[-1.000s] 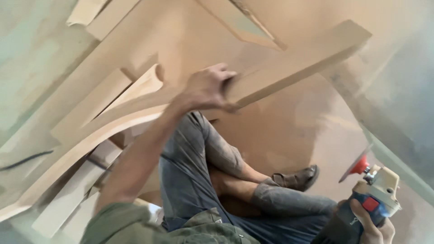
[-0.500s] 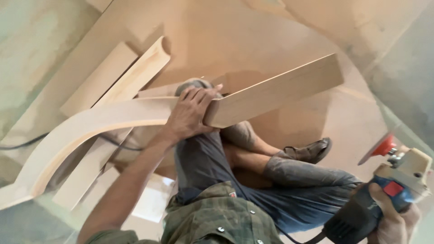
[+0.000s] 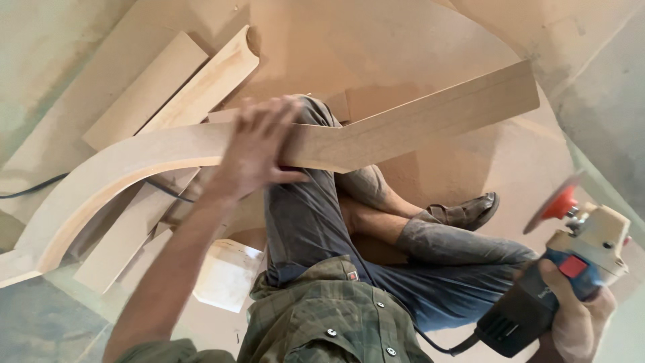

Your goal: The person uses a power sander to smooth the surface and edges of a curved wooden board, moving the tool back and forth while holding the board steady with their other hand.

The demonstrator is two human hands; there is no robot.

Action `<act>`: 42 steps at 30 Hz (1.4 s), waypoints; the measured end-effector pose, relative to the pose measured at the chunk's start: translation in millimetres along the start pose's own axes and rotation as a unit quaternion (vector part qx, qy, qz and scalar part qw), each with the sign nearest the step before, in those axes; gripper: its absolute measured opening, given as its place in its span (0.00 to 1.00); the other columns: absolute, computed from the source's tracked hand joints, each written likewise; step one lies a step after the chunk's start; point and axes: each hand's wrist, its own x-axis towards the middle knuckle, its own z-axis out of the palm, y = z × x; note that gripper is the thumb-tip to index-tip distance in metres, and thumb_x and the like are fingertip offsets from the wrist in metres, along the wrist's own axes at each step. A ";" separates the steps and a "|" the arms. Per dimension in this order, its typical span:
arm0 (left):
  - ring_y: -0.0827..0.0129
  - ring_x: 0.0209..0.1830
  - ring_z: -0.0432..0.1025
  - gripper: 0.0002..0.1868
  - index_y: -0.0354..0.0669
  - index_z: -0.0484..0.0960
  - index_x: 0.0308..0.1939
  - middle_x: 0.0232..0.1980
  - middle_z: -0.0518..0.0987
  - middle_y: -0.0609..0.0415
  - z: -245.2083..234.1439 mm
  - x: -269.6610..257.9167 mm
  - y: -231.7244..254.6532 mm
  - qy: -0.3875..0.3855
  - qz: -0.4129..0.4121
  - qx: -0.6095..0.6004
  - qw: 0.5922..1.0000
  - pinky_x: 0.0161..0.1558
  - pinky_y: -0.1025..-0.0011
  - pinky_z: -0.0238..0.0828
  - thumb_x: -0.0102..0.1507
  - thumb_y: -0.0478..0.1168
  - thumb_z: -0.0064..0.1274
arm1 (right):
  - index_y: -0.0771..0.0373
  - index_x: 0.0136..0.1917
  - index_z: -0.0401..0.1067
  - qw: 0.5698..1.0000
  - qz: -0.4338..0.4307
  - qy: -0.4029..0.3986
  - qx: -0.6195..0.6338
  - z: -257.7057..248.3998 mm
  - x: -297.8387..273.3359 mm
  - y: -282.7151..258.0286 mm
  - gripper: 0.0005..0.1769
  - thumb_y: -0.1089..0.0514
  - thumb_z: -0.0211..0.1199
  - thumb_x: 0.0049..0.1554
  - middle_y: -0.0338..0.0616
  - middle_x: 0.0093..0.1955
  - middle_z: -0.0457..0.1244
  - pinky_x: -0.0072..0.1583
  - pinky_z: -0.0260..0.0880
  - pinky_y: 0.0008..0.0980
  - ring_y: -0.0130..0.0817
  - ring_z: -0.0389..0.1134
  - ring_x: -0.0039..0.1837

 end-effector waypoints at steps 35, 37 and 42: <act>0.57 0.65 0.67 0.42 0.40 0.69 0.62 0.60 0.74 0.48 35.5 44.9 40.6 -0.007 0.057 0.048 0.997 0.63 0.60 0.61 0.44 0.40 0.67 | 0.75 0.64 0.70 0.986 -0.058 -0.058 -0.147 31.4 -12.0 -2.6 0.22 0.69 0.69 0.57 0.47 0.52 0.67 0.57 0.71 0.31 0.32 0.70 0.54; 0.58 0.71 0.63 0.45 0.42 0.67 0.66 0.64 0.71 0.50 36.5 41.6 40.9 0.013 0.059 0.057 0.997 0.70 0.58 0.58 0.46 0.39 0.67 | 0.75 0.64 0.70 0.989 -0.053 -0.058 -0.129 29.5 -12.8 0.1 0.23 0.69 0.69 0.57 0.47 0.53 0.67 0.56 0.72 0.31 0.33 0.70 0.53; 0.48 0.75 0.51 0.76 0.43 0.50 0.76 0.74 0.55 0.43 27.9 36.0 29.7 -0.029 0.013 -0.010 0.999 0.73 0.38 0.37 0.31 0.57 0.79 | 0.75 0.65 0.69 0.992 -0.018 -0.042 -0.116 29.9 -15.4 1.8 0.24 0.69 0.67 0.57 0.50 0.51 0.67 0.52 0.74 0.34 0.37 0.71 0.49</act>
